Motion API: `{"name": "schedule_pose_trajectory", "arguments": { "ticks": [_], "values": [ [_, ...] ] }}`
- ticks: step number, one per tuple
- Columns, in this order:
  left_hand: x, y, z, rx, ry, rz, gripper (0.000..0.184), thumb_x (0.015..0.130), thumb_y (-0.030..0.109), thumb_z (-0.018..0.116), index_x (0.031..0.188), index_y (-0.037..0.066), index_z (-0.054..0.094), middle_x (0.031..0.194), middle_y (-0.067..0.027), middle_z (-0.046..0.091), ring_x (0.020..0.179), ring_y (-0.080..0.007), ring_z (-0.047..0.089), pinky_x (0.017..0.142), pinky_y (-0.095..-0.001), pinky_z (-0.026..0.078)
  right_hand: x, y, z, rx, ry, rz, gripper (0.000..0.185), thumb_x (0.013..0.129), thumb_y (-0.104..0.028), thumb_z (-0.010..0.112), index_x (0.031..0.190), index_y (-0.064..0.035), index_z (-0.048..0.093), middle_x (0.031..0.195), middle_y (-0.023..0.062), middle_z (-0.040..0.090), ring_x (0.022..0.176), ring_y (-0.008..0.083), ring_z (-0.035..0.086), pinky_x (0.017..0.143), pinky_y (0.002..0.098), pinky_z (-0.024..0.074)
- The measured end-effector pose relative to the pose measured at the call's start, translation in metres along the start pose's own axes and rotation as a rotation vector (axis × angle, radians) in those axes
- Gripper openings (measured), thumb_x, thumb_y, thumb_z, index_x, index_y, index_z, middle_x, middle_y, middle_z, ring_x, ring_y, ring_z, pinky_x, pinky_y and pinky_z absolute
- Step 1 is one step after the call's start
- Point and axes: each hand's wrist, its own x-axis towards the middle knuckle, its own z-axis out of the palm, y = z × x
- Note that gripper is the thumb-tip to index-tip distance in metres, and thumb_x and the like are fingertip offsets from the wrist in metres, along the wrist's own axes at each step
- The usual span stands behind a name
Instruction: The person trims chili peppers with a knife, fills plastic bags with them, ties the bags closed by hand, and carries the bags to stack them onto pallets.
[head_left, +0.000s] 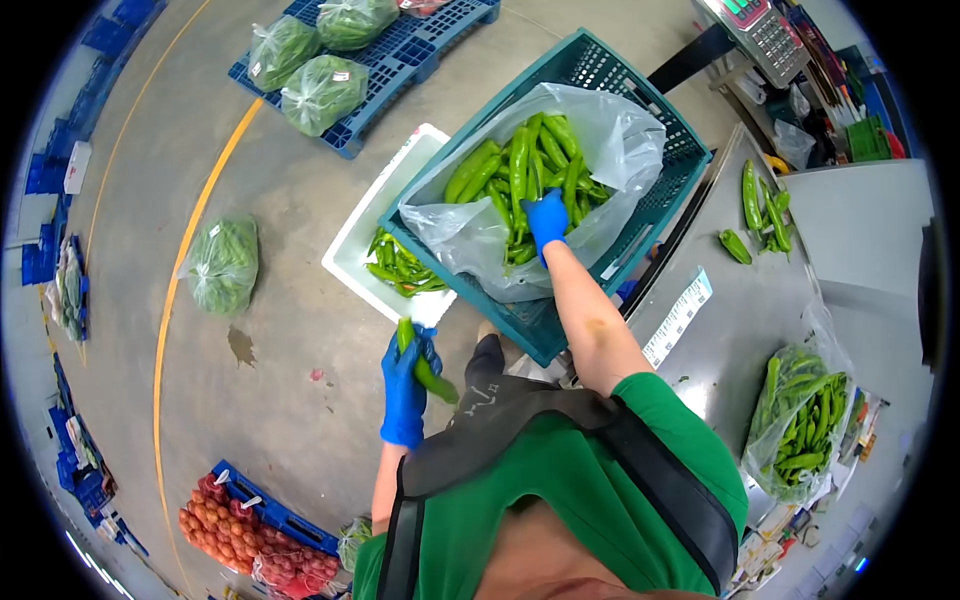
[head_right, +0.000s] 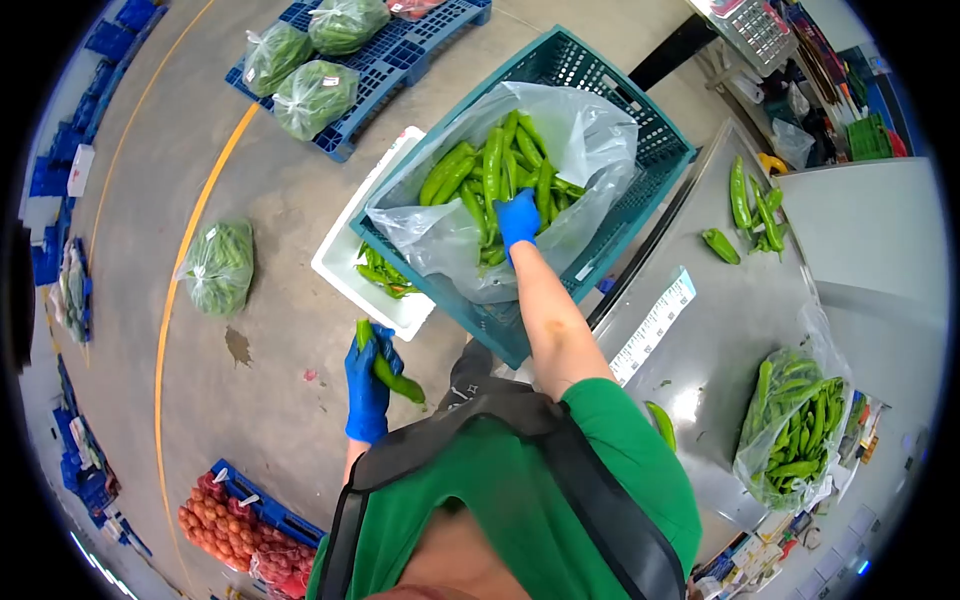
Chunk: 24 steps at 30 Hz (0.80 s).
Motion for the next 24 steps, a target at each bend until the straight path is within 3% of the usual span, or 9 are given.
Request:
{"name": "schedule_pose_trajectory", "arguments": {
  "ticks": [2, 7, 9, 12, 13, 16, 19, 21, 24],
  "values": [
    [0.035, -0.009, 0.011, -0.118, -0.030, -0.144, 0.027, 0.087, 0.025, 0.052, 0.103, 0.003, 0.050, 0.075, -0.0018, 0.047, 0.061, -0.0112, 0.046, 0.053, -0.0244, 0.039, -0.009, -0.003, -0.025, 0.100, -0.062, 0.020, 0.062, 0.060, -0.035, 0.075, 0.104, -0.0010, 0.048, 0.101, 0.0216, 0.059, 0.089, 0.0372, 0.057, 0.075, 0.0435, 0.0447],
    [0.142, -0.041, 0.060, -0.021, -0.067, -0.298, 0.031, 0.086, 0.029, 0.054, 0.108, 0.007, 0.053, 0.076, -0.0027, 0.053, 0.064, -0.0154, 0.053, 0.058, -0.0264, 0.045, -0.067, -0.008, -0.112, 0.060, 0.242, -0.515, 0.048, 0.061, -0.019, 0.074, 0.101, -0.0056, 0.052, 0.088, 0.0123, 0.054, 0.076, 0.0319, 0.057, 0.064, 0.0379, 0.0467],
    [0.188, -0.060, 0.079, -0.142, -0.200, -0.210, 0.037, 0.084, 0.028, 0.056, 0.115, 0.008, 0.049, 0.091, -0.0067, 0.054, 0.079, -0.0178, 0.054, 0.066, -0.0267, 0.044, -0.080, -0.008, -0.147, 0.018, 0.222, -0.633, 0.047, 0.061, -0.015, 0.074, 0.101, -0.0046, 0.052, 0.085, 0.0117, 0.052, 0.073, 0.0290, 0.057, 0.060, 0.0350, 0.0469],
    [0.200, -0.049, 0.122, 0.105, 0.002, -0.097, 0.043, 0.082, 0.021, 0.058, 0.120, 0.006, 0.044, 0.111, -0.0101, 0.050, 0.096, -0.0198, 0.050, 0.080, -0.0294, 0.042, -0.089, -0.012, -0.173, -0.051, 0.207, -0.643, 0.046, 0.059, -0.014, 0.075, 0.100, -0.0048, 0.054, 0.085, 0.0117, 0.052, 0.071, 0.0276, 0.057, 0.060, 0.0343, 0.0469],
    [0.188, -0.044, 0.127, 0.149, -0.121, -0.008, 0.046, 0.081, 0.014, 0.058, 0.122, 0.003, 0.041, 0.126, -0.0107, 0.041, 0.109, -0.0203, 0.044, 0.092, -0.0318, 0.037, -0.091, -0.013, -0.178, -0.037, 0.184, -0.637, 0.045, 0.060, -0.015, 0.074, 0.099, -0.0054, 0.054, 0.085, 0.0116, 0.052, 0.071, 0.0281, 0.057, 0.060, 0.0351, 0.0467],
    [0.131, -0.064, 0.124, 0.155, -0.461, 0.109, 0.050, 0.080, 0.011, 0.055, 0.126, 0.001, 0.038, 0.125, -0.0105, 0.042, 0.112, -0.0201, 0.044, 0.094, -0.0316, 0.036, -0.115, -0.021, -0.178, 0.056, -0.012, -0.568, 0.042, 0.062, -0.019, 0.072, 0.097, -0.0059, 0.054, 0.086, 0.0119, 0.054, 0.072, 0.0301, 0.057, 0.061, 0.0372, 0.0465],
    [0.062, -0.042, 0.106, 0.150, -0.267, -0.100, 0.053, 0.082, 0.013, 0.054, 0.129, 0.001, 0.035, 0.121, -0.0110, 0.047, 0.109, -0.0202, 0.048, 0.093, -0.0307, 0.038, -0.147, -0.014, -0.163, 0.228, -0.412, -0.439, 0.041, 0.066, -0.023, 0.069, 0.098, -0.0048, 0.054, 0.089, 0.0135, 0.056, 0.077, 0.0327, 0.058, 0.066, 0.0390, 0.0467],
    [0.054, -0.042, 0.055, 0.115, -0.130, -0.093, 0.048, 0.084, 0.014, 0.052, 0.127, 0.000, 0.038, 0.109, -0.0096, 0.055, 0.093, -0.0194, 0.057, 0.080, -0.0297, 0.047, -0.149, 0.009, -0.144, 0.304, -0.646, -0.454, 0.040, 0.069, -0.026, 0.066, 0.101, -0.0052, 0.054, 0.093, 0.0148, 0.058, 0.081, 0.0340, 0.058, 0.070, 0.0402, 0.0466],
    [0.059, -0.023, -0.028, 0.024, 0.155, -0.098, 0.038, 0.085, 0.024, 0.050, 0.117, 0.004, 0.048, 0.092, -0.0096, 0.059, 0.074, -0.0177, 0.058, 0.061, -0.0312, 0.050, -0.097, 0.014, -0.131, 0.007, -0.475, -0.401, 0.041, 0.073, -0.012, 0.056, 0.114, -0.0115, 0.053, 0.097, 0.0179, 0.061, 0.089, 0.0337, 0.059, 0.069, 0.0402, 0.0485]
  ]
}}
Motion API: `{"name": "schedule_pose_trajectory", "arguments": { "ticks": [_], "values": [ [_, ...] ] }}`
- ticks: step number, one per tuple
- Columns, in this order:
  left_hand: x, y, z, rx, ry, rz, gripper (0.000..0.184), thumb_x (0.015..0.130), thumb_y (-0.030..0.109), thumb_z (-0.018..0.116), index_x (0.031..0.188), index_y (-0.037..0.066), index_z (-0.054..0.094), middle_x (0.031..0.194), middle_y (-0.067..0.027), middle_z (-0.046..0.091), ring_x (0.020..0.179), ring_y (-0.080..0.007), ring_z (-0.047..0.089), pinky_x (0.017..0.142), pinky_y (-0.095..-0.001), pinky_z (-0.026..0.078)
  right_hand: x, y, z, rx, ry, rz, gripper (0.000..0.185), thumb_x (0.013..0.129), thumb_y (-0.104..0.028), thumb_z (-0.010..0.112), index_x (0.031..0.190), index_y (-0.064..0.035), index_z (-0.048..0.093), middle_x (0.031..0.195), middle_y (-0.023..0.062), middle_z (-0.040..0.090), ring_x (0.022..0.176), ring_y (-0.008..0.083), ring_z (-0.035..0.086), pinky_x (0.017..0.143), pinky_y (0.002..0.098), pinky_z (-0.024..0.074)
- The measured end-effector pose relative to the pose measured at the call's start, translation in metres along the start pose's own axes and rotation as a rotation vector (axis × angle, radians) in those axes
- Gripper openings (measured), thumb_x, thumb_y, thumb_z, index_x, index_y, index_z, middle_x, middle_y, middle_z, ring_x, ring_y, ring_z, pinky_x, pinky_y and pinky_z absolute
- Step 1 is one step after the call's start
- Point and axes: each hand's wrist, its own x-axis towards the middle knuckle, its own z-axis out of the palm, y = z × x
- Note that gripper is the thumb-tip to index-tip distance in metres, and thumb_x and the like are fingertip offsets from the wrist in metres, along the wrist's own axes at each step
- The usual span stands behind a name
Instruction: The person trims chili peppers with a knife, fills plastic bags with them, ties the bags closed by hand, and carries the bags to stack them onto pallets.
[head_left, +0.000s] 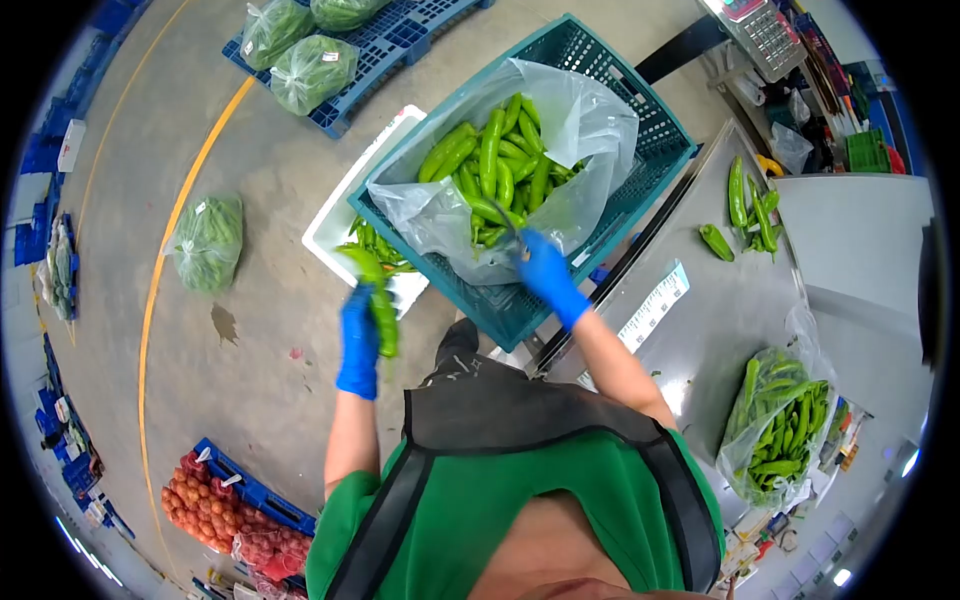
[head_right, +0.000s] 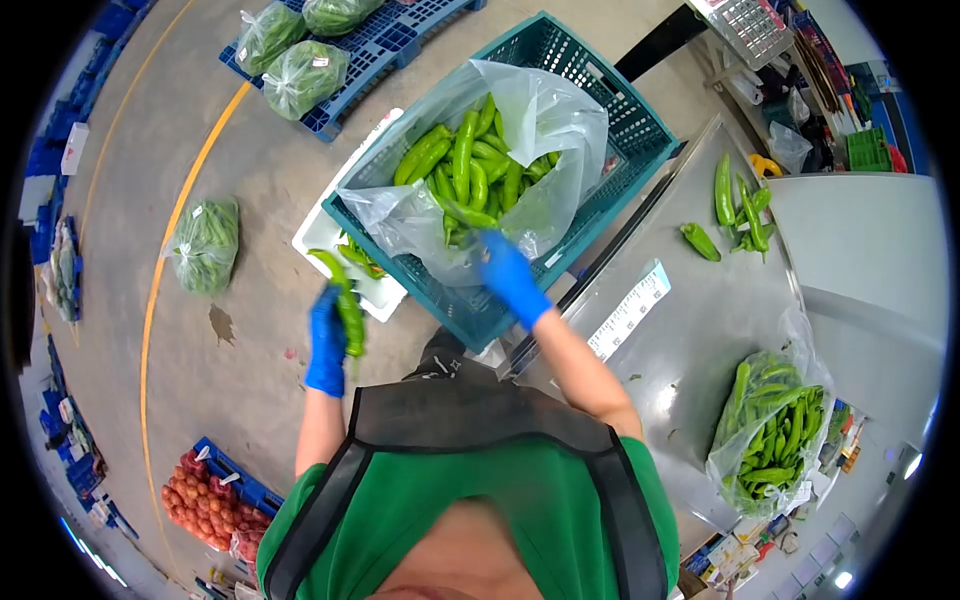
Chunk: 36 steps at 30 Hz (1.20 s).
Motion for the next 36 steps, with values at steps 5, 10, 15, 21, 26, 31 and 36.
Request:
{"name": "schedule_pose_trajectory", "arguments": {
  "ticks": [5, 10, 15, 21, 26, 31, 36],
  "values": [
    [0.110, -0.014, -0.112, 0.587, 0.501, 0.221, 0.042, 0.082, 0.022, 0.055, 0.117, 0.000, 0.047, 0.104, -0.0137, 0.056, 0.092, -0.0273, 0.055, 0.081, -0.0368, 0.046, 0.079, 0.091, -0.018, -0.659, 0.028, -0.177, 0.040, 0.070, -0.012, 0.055, 0.110, -0.0151, 0.056, 0.104, 0.0151, 0.059, 0.088, 0.0321, 0.059, 0.071, 0.0414, 0.0490],
    [0.075, 0.010, 0.040, 1.156, -0.030, 0.974, 0.072, 0.067, 0.025, 0.070, 0.127, 0.002, 0.037, 0.123, -0.0182, 0.046, 0.115, -0.0325, 0.044, 0.102, -0.0413, 0.027, 0.055, 0.078, -0.068, -0.705, -0.264, -0.348, 0.017, 0.069, -0.013, 0.058, 0.085, -0.0092, 0.060, 0.087, 0.0124, 0.059, 0.080, 0.0315, 0.059, 0.067, 0.0411, 0.0479],
    [0.106, 0.002, 0.126, 2.202, -0.688, 0.816, 0.058, 0.070, 0.021, 0.065, 0.123, 0.007, 0.046, 0.110, -0.0188, 0.054, 0.103, -0.0307, 0.053, 0.101, -0.0505, 0.025, 0.019, 0.054, -0.117, -0.678, -0.390, -0.425, 0.016, 0.065, -0.017, 0.062, 0.080, -0.0104, 0.062, 0.085, 0.0127, 0.060, 0.078, 0.0318, 0.059, 0.064, 0.0410, 0.0481],
    [0.091, 0.008, 0.089, 2.164, -0.952, 1.047, 0.015, 0.070, 0.011, 0.053, 0.082, 0.010, 0.061, 0.081, -0.0084, 0.055, 0.077, -0.0248, 0.056, 0.066, -0.0388, 0.042, 0.018, 0.079, -0.166, -0.660, -0.289, -0.124, 0.026, 0.066, -0.016, 0.062, 0.091, -0.0124, 0.062, 0.082, 0.0145, 0.061, 0.074, 0.0319, 0.059, 0.065, 0.0398, 0.0479],
    [0.004, 0.049, 0.098, 2.001, -1.157, 1.184, 0.014, 0.063, 0.008, 0.055, 0.076, 0.010, 0.059, 0.074, -0.0063, 0.050, 0.072, -0.0230, 0.050, 0.062, -0.0363, 0.036, 0.067, 0.040, -0.131, -0.226, -0.248, -0.052, 0.030, 0.073, -0.014, 0.054, 0.102, -0.0065, 0.058, 0.089, 0.0182, 0.061, 0.081, 0.0342, 0.059, 0.069, 0.0413, 0.0466],
    [-0.022, 0.070, 0.072, 2.168, -1.010, 1.014, 0.014, 0.060, 0.009, 0.057, 0.074, 0.009, 0.057, 0.075, -0.0071, 0.049, 0.072, -0.0242, 0.050, 0.061, -0.0369, 0.036, 0.133, 0.070, -0.214, -0.448, 0.424, -0.355, 0.030, 0.067, -0.011, 0.053, 0.095, -0.0035, 0.060, 0.096, 0.0189, 0.060, 0.091, 0.0359, 0.055, 0.081, 0.0410, 0.0431],
    [-0.034, 0.052, 0.087, 2.234, -1.042, 0.858, 0.029, 0.067, 0.032, 0.065, 0.082, 0.008, 0.060, 0.085, -0.0111, 0.053, 0.084, -0.0267, 0.050, 0.073, -0.0409, 0.036, 0.068, 0.025, -0.247, -0.273, -0.252, -0.022, 0.037, 0.068, -0.010, 0.058, 0.104, -0.0005, 0.057, 0.091, 0.0171, 0.062, 0.083, 0.0283, 0.060, 0.074, 0.0361, 0.0468]
  ]
}}
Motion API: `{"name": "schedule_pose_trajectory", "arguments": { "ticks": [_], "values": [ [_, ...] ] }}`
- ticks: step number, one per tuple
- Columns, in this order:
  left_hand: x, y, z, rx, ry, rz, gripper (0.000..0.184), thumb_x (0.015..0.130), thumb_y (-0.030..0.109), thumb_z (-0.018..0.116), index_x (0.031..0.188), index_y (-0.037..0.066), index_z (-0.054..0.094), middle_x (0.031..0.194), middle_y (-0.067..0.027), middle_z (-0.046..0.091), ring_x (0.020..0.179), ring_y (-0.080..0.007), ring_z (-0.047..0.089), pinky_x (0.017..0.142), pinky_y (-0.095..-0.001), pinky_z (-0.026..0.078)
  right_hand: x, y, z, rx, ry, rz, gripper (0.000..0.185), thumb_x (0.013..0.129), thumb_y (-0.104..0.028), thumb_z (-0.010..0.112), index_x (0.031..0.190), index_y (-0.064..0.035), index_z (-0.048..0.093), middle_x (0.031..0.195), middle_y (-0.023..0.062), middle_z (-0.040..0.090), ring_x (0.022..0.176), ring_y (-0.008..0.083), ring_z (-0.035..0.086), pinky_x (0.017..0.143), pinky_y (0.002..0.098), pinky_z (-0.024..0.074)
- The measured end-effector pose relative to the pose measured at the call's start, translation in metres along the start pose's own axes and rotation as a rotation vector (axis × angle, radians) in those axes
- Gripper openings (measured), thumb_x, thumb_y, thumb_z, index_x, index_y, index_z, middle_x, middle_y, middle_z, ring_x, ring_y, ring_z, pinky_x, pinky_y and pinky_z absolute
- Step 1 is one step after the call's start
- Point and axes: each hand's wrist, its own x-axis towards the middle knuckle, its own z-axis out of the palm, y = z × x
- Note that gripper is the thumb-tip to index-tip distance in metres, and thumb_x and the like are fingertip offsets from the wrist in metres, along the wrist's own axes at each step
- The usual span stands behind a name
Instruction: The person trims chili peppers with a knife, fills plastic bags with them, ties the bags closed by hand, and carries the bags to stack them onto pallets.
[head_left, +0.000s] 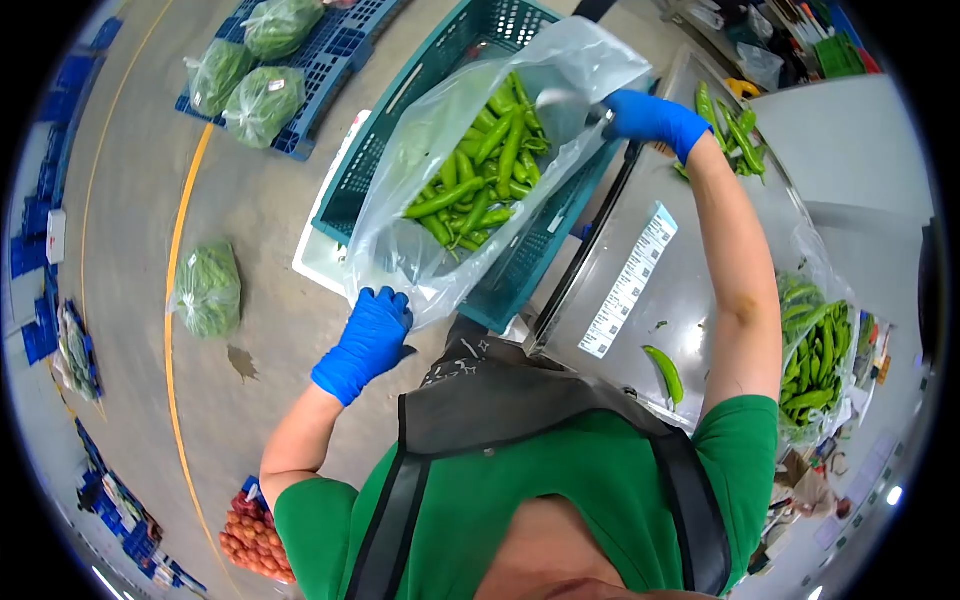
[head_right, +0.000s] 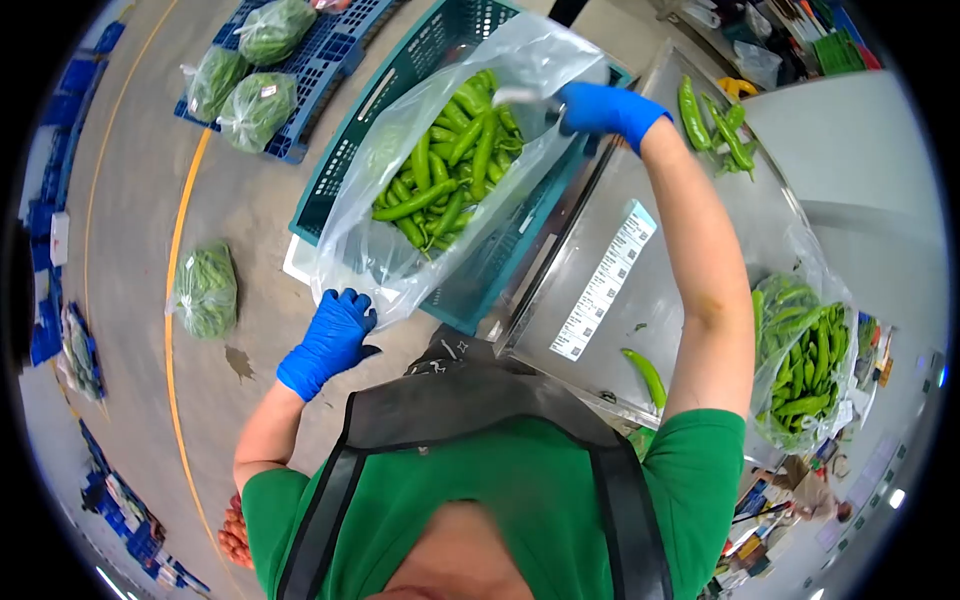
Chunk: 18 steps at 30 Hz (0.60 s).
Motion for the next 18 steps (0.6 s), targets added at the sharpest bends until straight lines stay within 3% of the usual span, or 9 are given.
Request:
{"name": "schedule_pose_trajectory", "arguments": {
  "ticks": [1, 4, 6, 10, 12, 13, 15, 16, 18],
  "values": [
    [0.007, 0.007, -0.001, 0.007, -0.117, -0.043, 0.047, 0.067, 0.047, 0.064, 0.090, 0.005, 0.061, 0.094, -0.0133, 0.054, 0.094, -0.0278, 0.049, 0.084, -0.0454, 0.034, -0.018, -0.019, -0.002, 0.046, -0.166, 0.101, 0.037, 0.069, -0.009, 0.059, 0.105, -0.0002, 0.057, 0.090, 0.0164, 0.063, 0.077, 0.0257, 0.061, 0.072, 0.0359, 0.0479],
    [0.024, 0.026, -0.001, 0.051, -0.040, -0.127, 0.052, 0.070, 0.047, 0.061, 0.096, 0.002, 0.060, 0.101, -0.0147, 0.055, 0.098, -0.0297, 0.049, 0.090, -0.0491, 0.031, -0.065, -0.045, 0.005, -0.034, -0.403, 0.337, 0.026, 0.069, -0.012, 0.059, 0.092, -0.0018, 0.061, 0.081, 0.0147, 0.063, 0.068, 0.0269, 0.063, 0.063, 0.0393, 0.0486],
    [0.041, 0.033, -0.013, 0.036, 0.047, -0.166, 0.056, 0.072, 0.048, 0.059, 0.100, -0.001, 0.059, 0.102, -0.0157, 0.055, 0.099, -0.0308, 0.049, 0.095, -0.0543, 0.026, -0.112, -0.018, 0.027, -0.464, -0.162, 0.102, 0.018, 0.067, -0.010, 0.053, 0.082, -0.0029, 0.062, 0.076, 0.0168, 0.062, 0.069, 0.0310, 0.062, 0.058, 0.0374, 0.0497],
    [0.060, 0.047, -0.036, 0.158, 0.271, -0.070, 0.055, 0.074, 0.046, 0.058, 0.101, -0.001, 0.058, 0.094, -0.0144, 0.057, 0.094, -0.0288, 0.051, 0.095, -0.0529, 0.026, -0.248, 0.091, 0.071, -0.069, 0.286, 0.294, 0.032, 0.066, -0.015, 0.060, 0.098, -0.0108, 0.060, 0.089, 0.0133, 0.061, 0.083, 0.0305, 0.059, 0.070, 0.0377, 0.0471],
    [0.067, 0.053, -0.033, 0.120, 0.132, -0.101, 0.051, 0.073, 0.043, 0.061, 0.103, 0.002, 0.057, 0.089, -0.0148, 0.058, 0.089, -0.0291, 0.055, 0.088, -0.0501, 0.032, -0.320, 0.170, 0.120, 0.079, 0.526, 0.632, 0.036, 0.068, -0.012, 0.060, 0.104, -0.0109, 0.058, 0.095, 0.0141, 0.060, 0.088, 0.0294, 0.058, 0.073, 0.0370, 0.0466],
    [0.068, 0.059, -0.034, 0.137, 0.152, -0.091, 0.044, 0.075, 0.042, 0.060, 0.096, 0.004, 0.059, 0.078, -0.0135, 0.059, 0.073, -0.0298, 0.058, 0.072, -0.0459, 0.041, -0.355, 0.201, 0.143, 0.103, 0.599, 0.878, 0.038, 0.069, -0.010, 0.058, 0.107, -0.0106, 0.056, 0.099, 0.0153, 0.058, 0.092, 0.0292, 0.057, 0.075, 0.0369, 0.0462],
    [0.072, 0.062, -0.023, 0.050, 0.151, -0.073, 0.037, 0.077, 0.042, 0.057, 0.077, 0.006, 0.062, 0.065, -0.0150, 0.058, 0.056, -0.0322, 0.057, 0.049, -0.0415, 0.043, -0.427, 0.288, 0.242, -0.144, 0.814, 0.883, 0.041, 0.071, -0.010, 0.057, 0.111, -0.0088, 0.053, 0.102, 0.0177, 0.056, 0.095, 0.0315, 0.054, 0.079, 0.0378, 0.0448],
    [0.079, 0.069, -0.032, 0.097, -0.042, -0.153, 0.038, 0.078, 0.043, 0.056, 0.073, 0.006, 0.063, 0.065, -0.0160, 0.059, 0.059, -0.0318, 0.058, 0.052, -0.0420, 0.043, -0.463, 0.330, 0.291, -0.269, 0.919, 0.893, 0.042, 0.072, -0.009, 0.056, 0.114, -0.0078, 0.052, 0.103, 0.0189, 0.054, 0.097, 0.0327, 0.053, 0.080, 0.0382, 0.0440],
    [0.085, 0.067, -0.028, 0.195, 0.027, -0.086, 0.035, 0.078, 0.039, 0.057, 0.070, 0.005, 0.060, 0.065, -0.0146, 0.058, 0.059, -0.0308, 0.059, 0.052, -0.0412, 0.045, -0.489, 0.339, 0.338, -0.130, 0.812, 1.058, 0.043, 0.074, -0.009, 0.056, 0.116, -0.0045, 0.049, 0.108, 0.0197, 0.052, 0.103, 0.0349, 0.048, 0.085, 0.0397, 0.0413]
  ]
}}
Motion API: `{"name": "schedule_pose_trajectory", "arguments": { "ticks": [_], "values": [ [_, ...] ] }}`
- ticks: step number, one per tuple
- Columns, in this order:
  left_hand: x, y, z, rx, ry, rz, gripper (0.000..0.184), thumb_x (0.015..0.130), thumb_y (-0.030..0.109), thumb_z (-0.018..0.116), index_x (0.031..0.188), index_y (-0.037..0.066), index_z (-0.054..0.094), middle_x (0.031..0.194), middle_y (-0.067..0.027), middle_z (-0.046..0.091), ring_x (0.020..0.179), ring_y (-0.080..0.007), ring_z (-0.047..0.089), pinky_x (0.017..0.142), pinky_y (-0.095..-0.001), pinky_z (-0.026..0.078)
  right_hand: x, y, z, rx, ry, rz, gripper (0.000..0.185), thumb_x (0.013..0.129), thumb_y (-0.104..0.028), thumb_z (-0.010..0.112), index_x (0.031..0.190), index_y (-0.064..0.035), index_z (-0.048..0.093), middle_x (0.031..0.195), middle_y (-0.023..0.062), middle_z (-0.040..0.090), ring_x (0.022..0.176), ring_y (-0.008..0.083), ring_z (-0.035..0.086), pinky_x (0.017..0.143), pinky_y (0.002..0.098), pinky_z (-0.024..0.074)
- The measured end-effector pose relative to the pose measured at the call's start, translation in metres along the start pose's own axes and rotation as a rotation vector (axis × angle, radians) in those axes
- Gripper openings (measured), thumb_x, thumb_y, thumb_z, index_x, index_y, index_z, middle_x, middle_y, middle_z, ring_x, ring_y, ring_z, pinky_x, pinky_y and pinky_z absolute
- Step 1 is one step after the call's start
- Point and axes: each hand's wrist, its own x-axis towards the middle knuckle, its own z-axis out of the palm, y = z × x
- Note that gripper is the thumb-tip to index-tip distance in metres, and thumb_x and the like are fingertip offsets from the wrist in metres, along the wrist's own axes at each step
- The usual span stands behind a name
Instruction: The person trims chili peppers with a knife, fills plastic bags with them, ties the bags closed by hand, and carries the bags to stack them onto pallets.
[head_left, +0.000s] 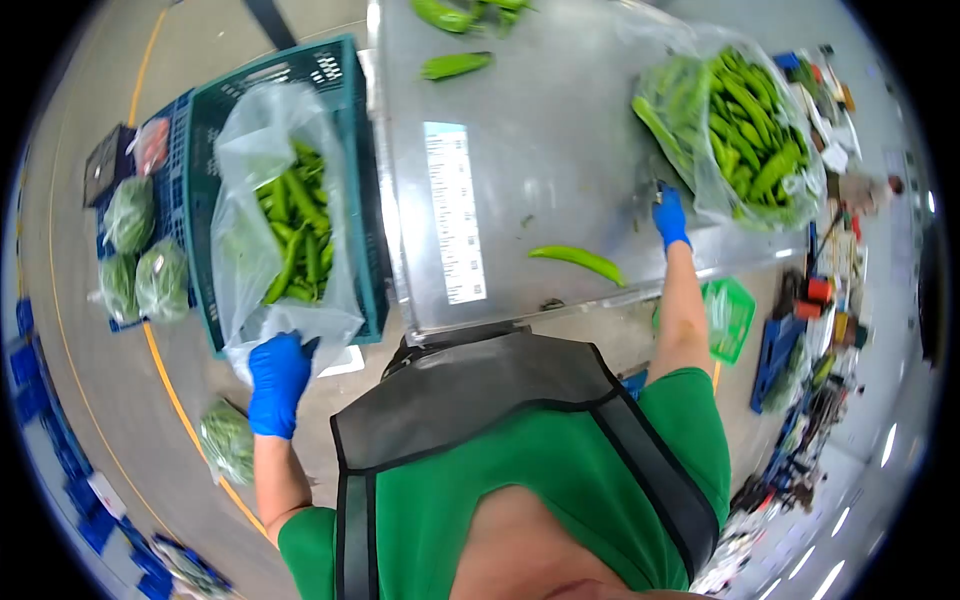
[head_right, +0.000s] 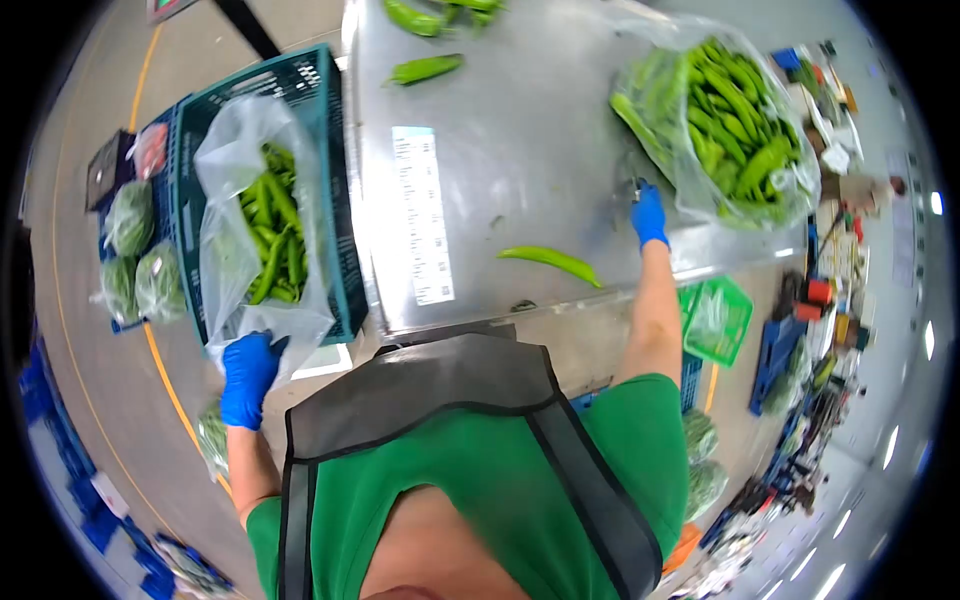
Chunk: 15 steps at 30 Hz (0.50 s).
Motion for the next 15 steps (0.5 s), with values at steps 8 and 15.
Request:
{"name": "schedule_pose_trajectory", "arguments": {
  "ticks": [8, 15],
  "values": [
    [0.120, -0.023, 0.003, -0.206, -0.213, 0.109, 0.022, 0.078, 0.023, 0.051, 0.079, 0.006, 0.064, 0.081, -0.0190, 0.061, 0.073, -0.0364, 0.058, 0.064, -0.0445, 0.046, -0.102, -0.162, -0.070, 0.137, -0.271, -0.526, 0.059, 0.069, -0.028, 0.069, 0.121, -0.0114, 0.049, 0.111, 0.0132, 0.052, 0.101, 0.0294, 0.050, 0.085, 0.0372, 0.0416],
    [0.091, -0.061, 0.042, 0.441, -0.008, -0.485, 0.049, 0.081, 0.014, 0.043, 0.130, 0.012, 0.039, 0.142, -0.0138, 0.024, 0.130, -0.0409, 0.017, 0.089, -0.0756, 0.009, -0.108, -0.189, -0.059, 0.773, -0.271, -0.280, 0.036, 0.080, -0.018, 0.061, 0.111, -0.0043, 0.052, 0.083, 0.0064, 0.057, 0.060, 0.0161, 0.056, 0.050, 0.0271, 0.0455]
  ]
}}
